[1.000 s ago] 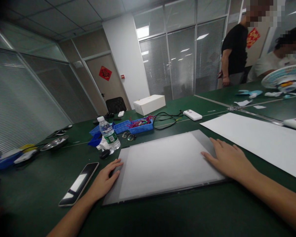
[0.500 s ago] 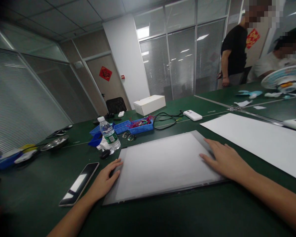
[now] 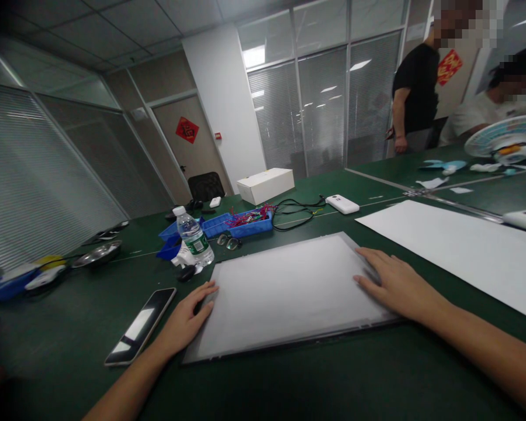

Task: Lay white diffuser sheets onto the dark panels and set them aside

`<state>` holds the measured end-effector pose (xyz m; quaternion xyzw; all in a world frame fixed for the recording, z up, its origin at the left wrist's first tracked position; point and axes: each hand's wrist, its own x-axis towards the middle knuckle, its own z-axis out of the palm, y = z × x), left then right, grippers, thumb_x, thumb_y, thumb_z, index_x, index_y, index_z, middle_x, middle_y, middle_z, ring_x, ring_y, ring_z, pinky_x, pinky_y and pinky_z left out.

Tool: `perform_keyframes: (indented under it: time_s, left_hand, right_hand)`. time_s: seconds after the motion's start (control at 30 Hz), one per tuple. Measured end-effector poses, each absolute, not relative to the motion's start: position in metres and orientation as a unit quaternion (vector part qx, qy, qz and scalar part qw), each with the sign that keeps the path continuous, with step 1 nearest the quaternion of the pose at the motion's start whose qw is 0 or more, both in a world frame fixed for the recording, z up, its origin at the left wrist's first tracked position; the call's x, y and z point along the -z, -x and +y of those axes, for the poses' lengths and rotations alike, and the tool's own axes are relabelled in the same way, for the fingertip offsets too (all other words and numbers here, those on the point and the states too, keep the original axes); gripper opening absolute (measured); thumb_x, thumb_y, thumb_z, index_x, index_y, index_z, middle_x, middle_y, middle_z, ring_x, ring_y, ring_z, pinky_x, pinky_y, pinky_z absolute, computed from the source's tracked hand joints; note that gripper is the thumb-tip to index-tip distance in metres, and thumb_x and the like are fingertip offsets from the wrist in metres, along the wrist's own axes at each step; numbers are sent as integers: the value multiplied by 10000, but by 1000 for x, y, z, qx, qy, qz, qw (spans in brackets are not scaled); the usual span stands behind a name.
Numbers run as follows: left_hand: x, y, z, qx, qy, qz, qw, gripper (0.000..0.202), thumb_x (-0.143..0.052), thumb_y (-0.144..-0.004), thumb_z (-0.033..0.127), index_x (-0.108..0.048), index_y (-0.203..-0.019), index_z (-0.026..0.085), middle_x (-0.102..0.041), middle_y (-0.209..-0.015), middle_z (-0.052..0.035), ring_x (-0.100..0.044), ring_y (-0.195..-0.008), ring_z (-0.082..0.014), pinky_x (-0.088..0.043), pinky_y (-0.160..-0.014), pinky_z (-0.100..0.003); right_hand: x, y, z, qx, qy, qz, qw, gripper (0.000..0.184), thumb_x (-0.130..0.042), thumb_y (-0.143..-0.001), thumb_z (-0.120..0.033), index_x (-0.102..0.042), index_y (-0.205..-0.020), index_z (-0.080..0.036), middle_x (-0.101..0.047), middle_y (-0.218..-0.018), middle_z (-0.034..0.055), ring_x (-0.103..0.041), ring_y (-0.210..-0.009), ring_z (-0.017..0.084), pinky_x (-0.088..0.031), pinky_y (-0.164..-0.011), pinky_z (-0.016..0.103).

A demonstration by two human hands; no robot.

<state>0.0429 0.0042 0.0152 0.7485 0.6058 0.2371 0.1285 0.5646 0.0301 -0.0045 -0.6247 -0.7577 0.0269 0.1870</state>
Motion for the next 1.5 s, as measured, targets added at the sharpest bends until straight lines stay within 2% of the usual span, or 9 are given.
perform_keyframes:
  time_s: [0.4,0.63,0.83,1.5]
  left_hand:
    - [-12,-41,5,-232,-755,601,120,460,-511,-944,407,-674,-1329,215,-559,-1516,-92,-491,-1431,-285,-351,-1217,-522]
    - [-11,-42,5,-231,-753,605,120,455,-517,-937,407,-685,-1315,218,-569,-1506,-88,-483,-1437,-284,-347,-1220,-517]
    - [-13,-43,5,-228,-754,602,127,454,-520,-942,406,-677,-1326,224,-558,-1516,-88,-479,-1439,-293,-346,-1218,-532]
    - [-9,-41,6,-224,-758,600,127,455,-513,-951,395,-665,-1340,214,-539,-1534,-90,-462,-1452,-280,-323,-1233,-520]
  right_hand:
    - [10,-566,32,-18,607,-772,190,778,-400,-934,-697,-429,-1535,-204,-460,-1553,112,-504,-1364,328,-375,-1183,553]
    - [12,-568,35,-27,633,-751,184,777,-405,-920,-694,-478,-1501,-184,-519,-1497,135,-572,-1279,345,-472,-1093,537]
    - [10,-565,31,-30,614,-767,182,769,-404,-923,-694,-440,-1530,-224,-477,-1538,116,-528,-1340,350,-399,-1163,572]
    - [8,-565,29,-60,570,-797,190,747,-437,-944,-648,-381,-1564,-235,-434,-1575,97,-458,-1410,322,-363,-1194,543]
